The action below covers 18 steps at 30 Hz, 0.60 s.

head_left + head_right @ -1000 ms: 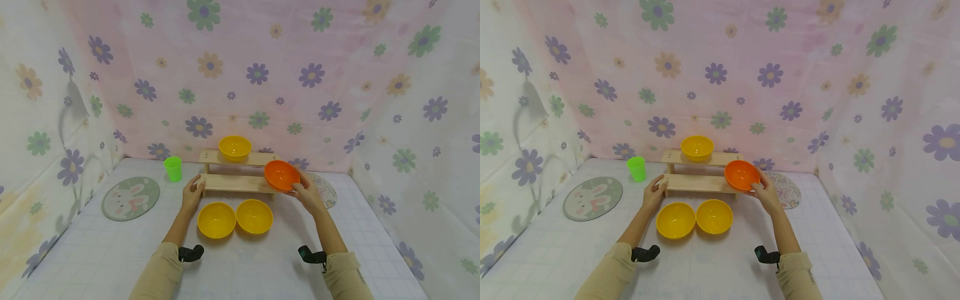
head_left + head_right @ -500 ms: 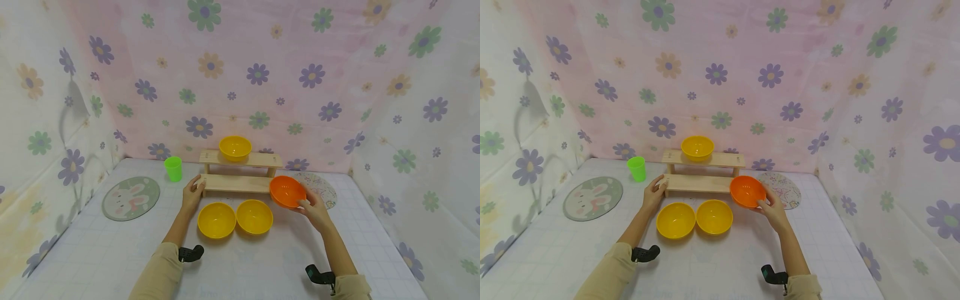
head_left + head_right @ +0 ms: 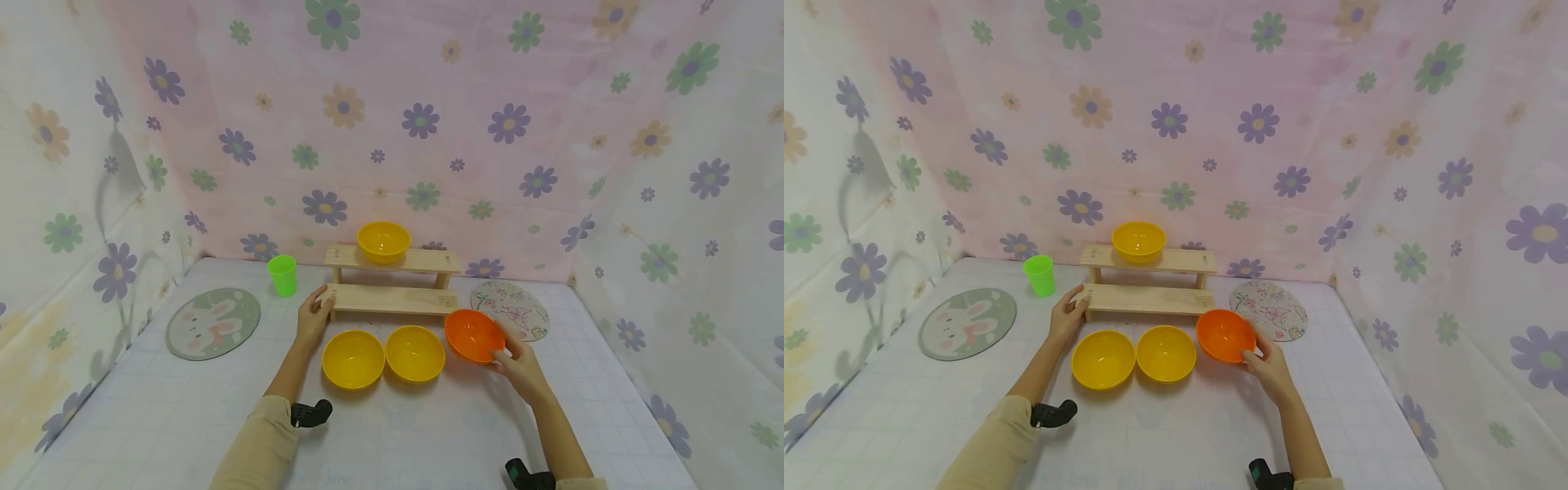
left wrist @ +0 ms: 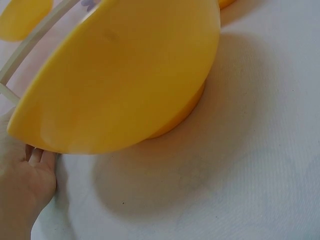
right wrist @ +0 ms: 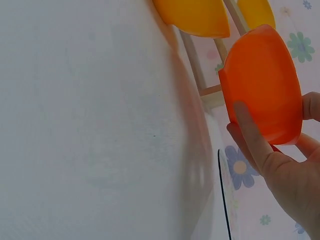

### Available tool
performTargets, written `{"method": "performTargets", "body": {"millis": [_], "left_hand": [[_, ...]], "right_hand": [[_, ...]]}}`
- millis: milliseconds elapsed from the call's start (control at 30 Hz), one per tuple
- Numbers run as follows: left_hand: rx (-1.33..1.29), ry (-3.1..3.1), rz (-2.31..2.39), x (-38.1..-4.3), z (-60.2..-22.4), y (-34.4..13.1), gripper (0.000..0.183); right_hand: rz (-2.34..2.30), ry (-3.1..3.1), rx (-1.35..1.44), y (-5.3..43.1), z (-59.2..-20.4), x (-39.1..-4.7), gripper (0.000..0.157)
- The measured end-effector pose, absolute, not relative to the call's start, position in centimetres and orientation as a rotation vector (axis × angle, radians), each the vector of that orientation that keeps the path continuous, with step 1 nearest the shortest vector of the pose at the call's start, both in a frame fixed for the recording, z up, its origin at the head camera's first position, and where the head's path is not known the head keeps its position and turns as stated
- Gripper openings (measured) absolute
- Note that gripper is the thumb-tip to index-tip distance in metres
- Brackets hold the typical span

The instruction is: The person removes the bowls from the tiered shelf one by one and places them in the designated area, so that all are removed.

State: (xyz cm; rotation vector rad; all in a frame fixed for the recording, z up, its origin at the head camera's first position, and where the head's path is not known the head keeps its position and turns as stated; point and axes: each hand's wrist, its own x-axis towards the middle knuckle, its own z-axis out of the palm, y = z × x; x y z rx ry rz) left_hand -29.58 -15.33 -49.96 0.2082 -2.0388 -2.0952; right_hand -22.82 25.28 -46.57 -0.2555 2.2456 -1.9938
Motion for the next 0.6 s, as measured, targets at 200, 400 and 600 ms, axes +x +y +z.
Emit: {"method": "performTargets", "body": {"millis": [200, 400, 600], "left_hand": [[0.226, -2.013, -2.102, -29.6, -49.9, -15.3, 0.045], [0.211, -2.019, -2.093, -29.7, -50.0, -15.3, 0.046], [0.213, -2.024, -2.096, -29.7, -50.1, -15.3, 0.046]], "right_hand": [[-1.918, 2.302, -0.242, 25.5, -47.1, -22.1, 0.063], [-1.904, 2.295, -0.233, 25.6, -47.4, -21.8, 0.065], [-1.884, 2.297, -0.237, 25.6, -47.7, -21.3, 0.066]]}}
